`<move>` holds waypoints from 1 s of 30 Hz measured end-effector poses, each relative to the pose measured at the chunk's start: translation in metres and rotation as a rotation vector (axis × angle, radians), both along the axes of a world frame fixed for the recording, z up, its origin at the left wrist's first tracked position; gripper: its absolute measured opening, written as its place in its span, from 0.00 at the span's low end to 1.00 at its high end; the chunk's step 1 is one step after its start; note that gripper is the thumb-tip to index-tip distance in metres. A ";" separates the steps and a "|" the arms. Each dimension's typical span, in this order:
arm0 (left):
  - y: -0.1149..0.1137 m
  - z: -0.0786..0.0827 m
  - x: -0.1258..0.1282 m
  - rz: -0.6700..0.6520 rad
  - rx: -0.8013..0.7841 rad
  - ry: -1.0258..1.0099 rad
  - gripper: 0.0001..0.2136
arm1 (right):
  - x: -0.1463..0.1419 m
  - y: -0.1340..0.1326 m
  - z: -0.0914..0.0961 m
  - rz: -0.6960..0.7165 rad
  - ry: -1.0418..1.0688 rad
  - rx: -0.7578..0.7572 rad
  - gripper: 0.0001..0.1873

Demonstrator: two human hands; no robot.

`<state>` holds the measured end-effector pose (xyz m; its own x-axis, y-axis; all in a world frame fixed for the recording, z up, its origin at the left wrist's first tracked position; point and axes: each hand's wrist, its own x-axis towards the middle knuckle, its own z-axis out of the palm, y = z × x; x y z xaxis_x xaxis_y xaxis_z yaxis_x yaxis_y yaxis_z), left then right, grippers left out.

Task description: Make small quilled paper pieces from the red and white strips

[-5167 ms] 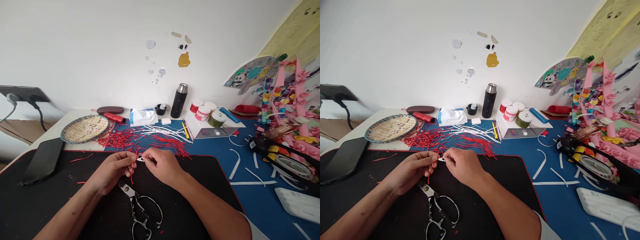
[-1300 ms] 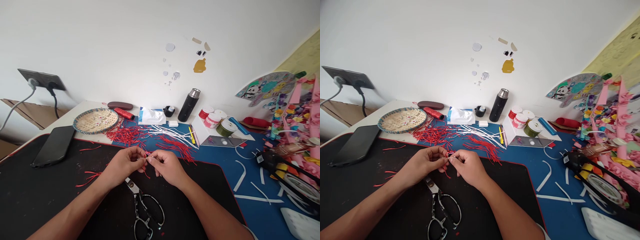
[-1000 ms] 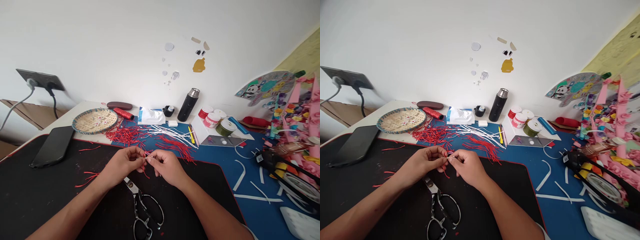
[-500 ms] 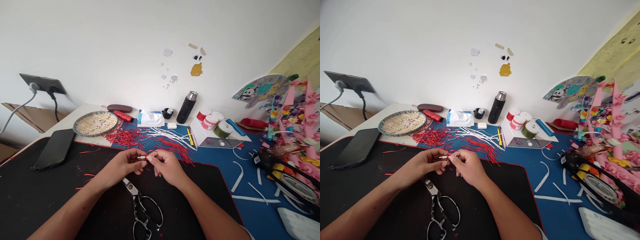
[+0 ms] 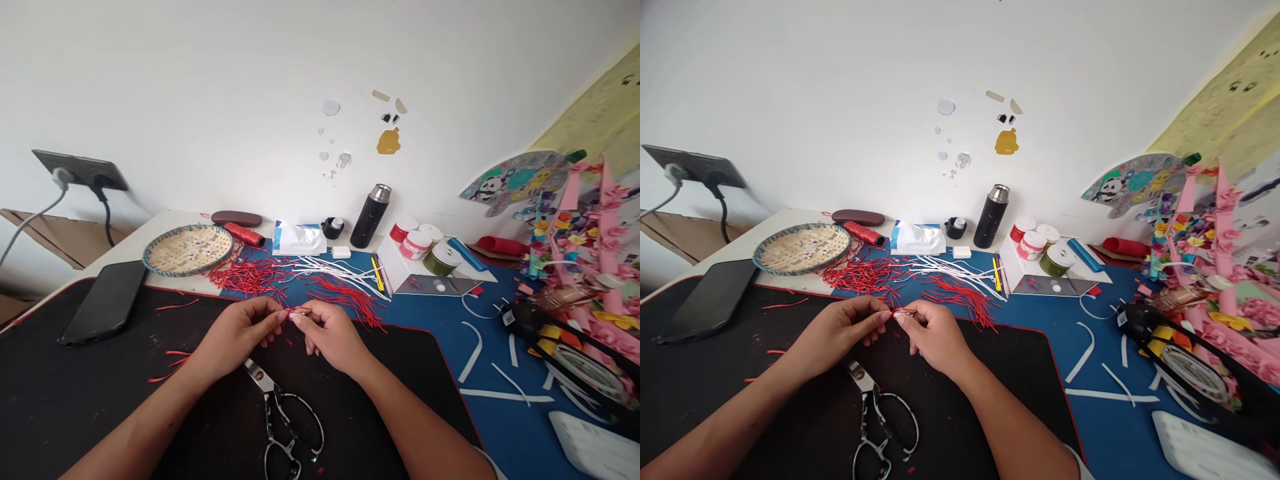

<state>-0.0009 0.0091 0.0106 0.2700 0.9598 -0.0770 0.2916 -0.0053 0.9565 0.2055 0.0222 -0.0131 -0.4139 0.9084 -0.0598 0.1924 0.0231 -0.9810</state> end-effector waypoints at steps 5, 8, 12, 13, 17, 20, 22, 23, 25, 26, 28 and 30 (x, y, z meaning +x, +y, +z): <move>-0.003 0.001 0.001 0.025 0.050 0.020 0.19 | 0.000 0.001 0.000 0.002 -0.001 0.005 0.16; -0.001 0.000 0.002 0.031 -0.014 -0.034 0.20 | 0.000 0.001 0.000 -0.003 0.001 0.003 0.16; 0.002 -0.002 0.003 0.046 -0.095 -0.130 0.21 | 0.000 0.000 0.002 -0.008 0.041 -0.035 0.19; 0.002 -0.002 0.003 0.051 -0.099 -0.143 0.21 | 0.000 0.001 0.003 -0.013 0.060 -0.047 0.20; 0.003 0.000 0.003 0.068 -0.105 -0.160 0.24 | 0.000 0.002 0.004 -0.032 0.116 -0.065 0.23; 0.003 -0.001 0.003 0.066 -0.101 -0.153 0.24 | 0.000 0.002 0.004 -0.030 0.127 -0.066 0.23; 0.003 -0.003 0.003 0.058 -0.097 -0.149 0.24 | -0.001 0.002 0.004 -0.022 0.122 -0.069 0.22; 0.003 -0.003 0.003 0.054 -0.095 -0.150 0.23 | -0.001 0.001 0.004 -0.018 0.117 -0.069 0.22; 0.003 -0.004 0.003 0.047 -0.096 -0.152 0.23 | -0.001 0.000 0.004 -0.012 0.103 -0.064 0.21; 0.002 -0.004 0.003 0.044 -0.098 -0.152 0.23 | -0.002 0.000 0.005 -0.012 0.095 -0.059 0.20; 0.002 -0.004 0.003 0.039 -0.105 -0.150 0.23 | -0.001 0.000 0.005 -0.020 0.072 -0.046 0.20; 0.002 -0.004 0.004 0.028 -0.106 -0.152 0.23 | -0.001 0.001 0.005 -0.033 0.050 -0.042 0.19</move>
